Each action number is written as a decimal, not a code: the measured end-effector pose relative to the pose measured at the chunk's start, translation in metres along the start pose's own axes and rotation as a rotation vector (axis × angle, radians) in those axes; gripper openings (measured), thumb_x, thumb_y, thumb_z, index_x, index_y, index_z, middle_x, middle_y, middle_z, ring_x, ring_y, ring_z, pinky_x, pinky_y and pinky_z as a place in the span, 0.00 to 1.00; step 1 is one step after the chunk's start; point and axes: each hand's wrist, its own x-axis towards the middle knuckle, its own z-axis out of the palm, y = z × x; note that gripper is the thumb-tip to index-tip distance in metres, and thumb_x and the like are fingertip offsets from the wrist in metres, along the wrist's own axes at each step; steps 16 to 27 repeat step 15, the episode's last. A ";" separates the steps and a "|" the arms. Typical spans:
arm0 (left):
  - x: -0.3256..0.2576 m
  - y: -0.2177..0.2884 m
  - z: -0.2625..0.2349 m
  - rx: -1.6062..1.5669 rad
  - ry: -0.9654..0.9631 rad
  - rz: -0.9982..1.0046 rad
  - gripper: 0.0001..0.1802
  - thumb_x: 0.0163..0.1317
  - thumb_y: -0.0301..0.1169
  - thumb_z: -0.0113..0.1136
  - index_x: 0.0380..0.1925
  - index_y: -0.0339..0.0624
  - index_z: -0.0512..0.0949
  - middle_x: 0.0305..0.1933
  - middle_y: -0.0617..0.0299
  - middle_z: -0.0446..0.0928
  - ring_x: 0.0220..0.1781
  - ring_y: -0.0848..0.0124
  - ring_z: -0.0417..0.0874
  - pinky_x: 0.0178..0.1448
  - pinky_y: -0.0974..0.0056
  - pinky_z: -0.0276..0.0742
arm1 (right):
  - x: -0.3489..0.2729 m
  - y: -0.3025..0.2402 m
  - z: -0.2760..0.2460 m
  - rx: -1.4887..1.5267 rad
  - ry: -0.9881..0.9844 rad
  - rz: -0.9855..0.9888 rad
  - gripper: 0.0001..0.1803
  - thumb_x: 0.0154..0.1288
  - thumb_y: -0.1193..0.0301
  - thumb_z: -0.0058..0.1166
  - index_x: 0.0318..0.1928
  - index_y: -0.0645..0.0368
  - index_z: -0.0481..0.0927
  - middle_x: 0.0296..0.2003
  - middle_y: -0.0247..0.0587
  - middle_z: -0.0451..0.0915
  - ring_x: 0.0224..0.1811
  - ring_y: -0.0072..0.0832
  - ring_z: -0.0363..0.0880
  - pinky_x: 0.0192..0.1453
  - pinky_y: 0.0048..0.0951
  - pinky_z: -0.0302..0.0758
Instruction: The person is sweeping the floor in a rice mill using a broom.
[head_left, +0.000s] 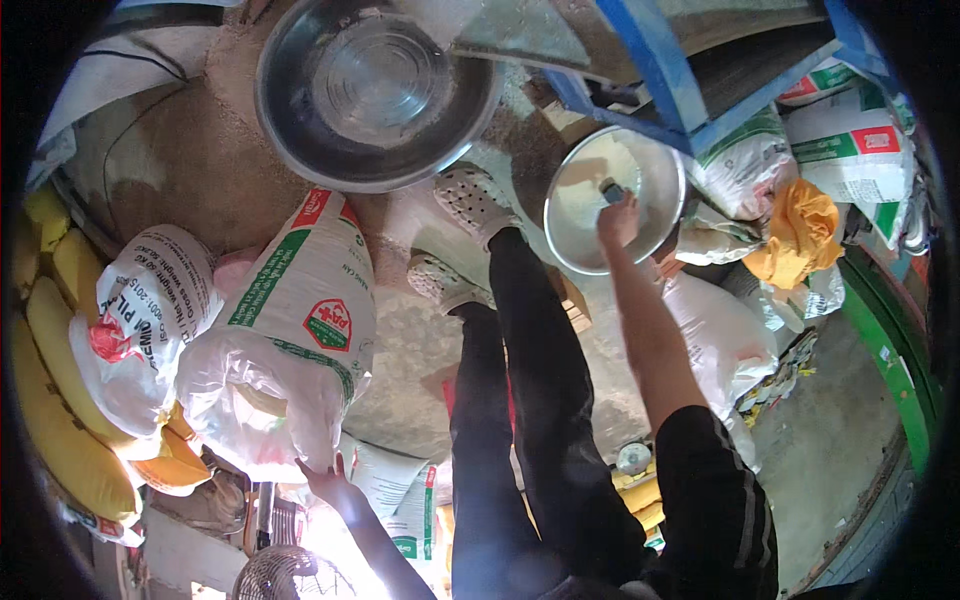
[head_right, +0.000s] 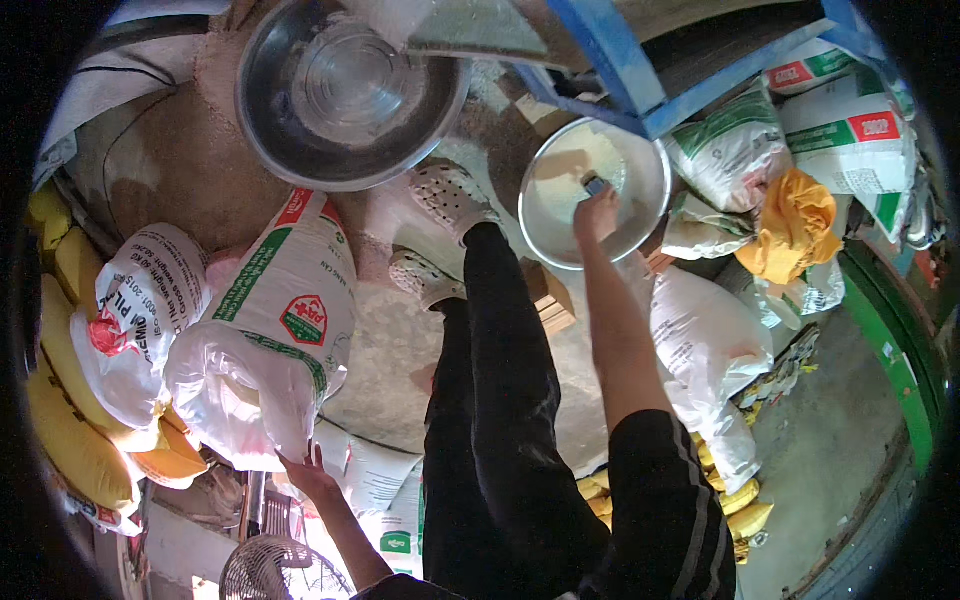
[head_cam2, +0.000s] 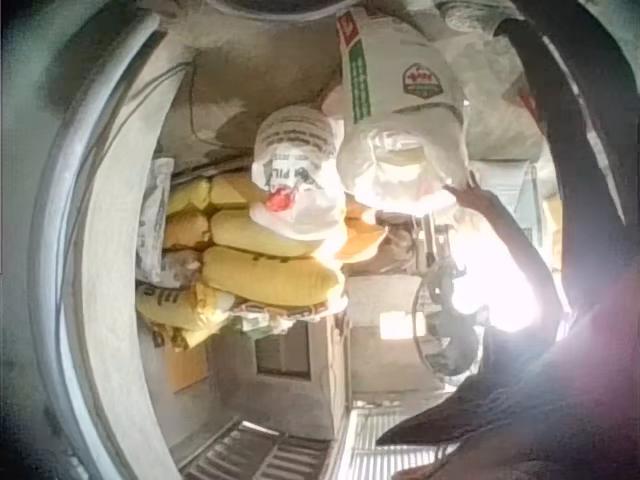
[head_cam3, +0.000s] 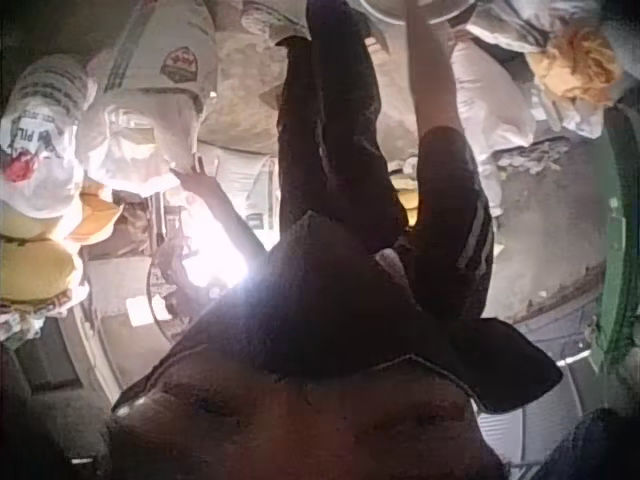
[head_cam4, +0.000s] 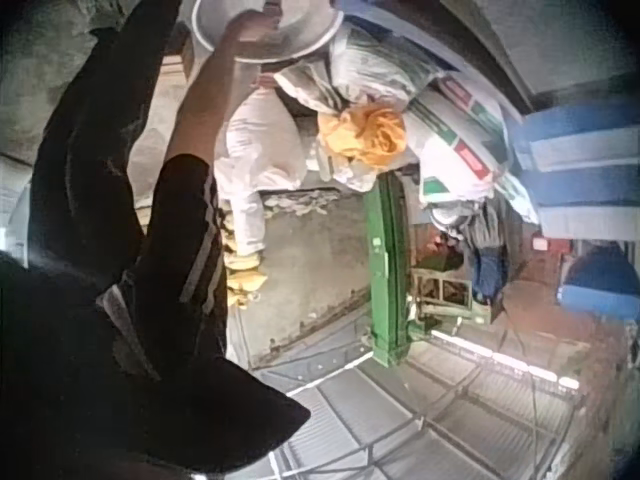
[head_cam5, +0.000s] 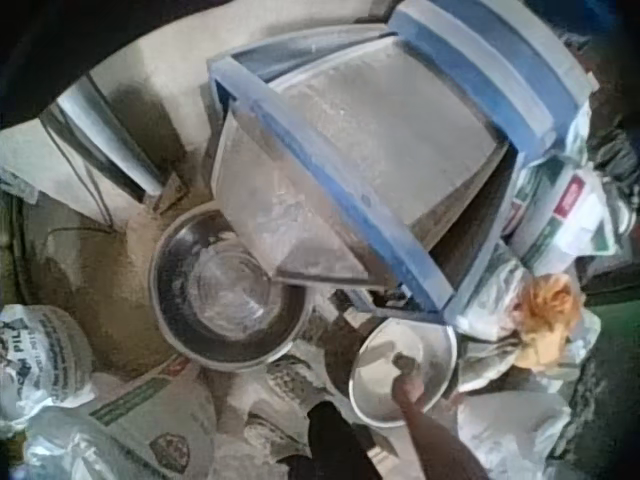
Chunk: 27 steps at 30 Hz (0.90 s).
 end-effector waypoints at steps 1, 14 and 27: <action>0.003 -0.002 -0.001 0.113 -0.022 0.090 0.29 0.66 0.48 0.38 0.62 0.46 0.55 0.60 0.55 0.60 0.54 0.60 0.69 0.56 0.54 0.71 | 0.010 0.016 0.014 -0.091 0.064 -0.050 0.25 0.55 0.74 0.42 0.57 0.55 0.63 0.57 0.45 0.64 0.56 0.45 0.65 0.52 0.45 0.71; 0.026 -0.013 -0.029 0.071 -0.052 0.090 0.30 0.65 0.50 0.41 0.63 0.52 0.55 0.60 0.58 0.63 0.56 0.62 0.71 0.55 0.51 0.70 | 0.010 0.035 0.006 0.034 -0.078 0.047 0.36 0.50 0.50 0.51 0.53 0.63 0.60 0.51 0.59 0.66 0.51 0.47 0.72 0.50 0.45 0.72; 0.021 -0.007 -0.027 0.088 -0.104 0.004 0.32 0.64 0.52 0.43 0.65 0.56 0.52 0.61 0.58 0.63 0.57 0.61 0.71 0.56 0.51 0.70 | -0.001 0.037 -0.002 0.080 -0.097 0.000 0.41 0.50 0.48 0.50 0.57 0.63 0.56 0.53 0.58 0.64 0.51 0.46 0.73 0.52 0.45 0.71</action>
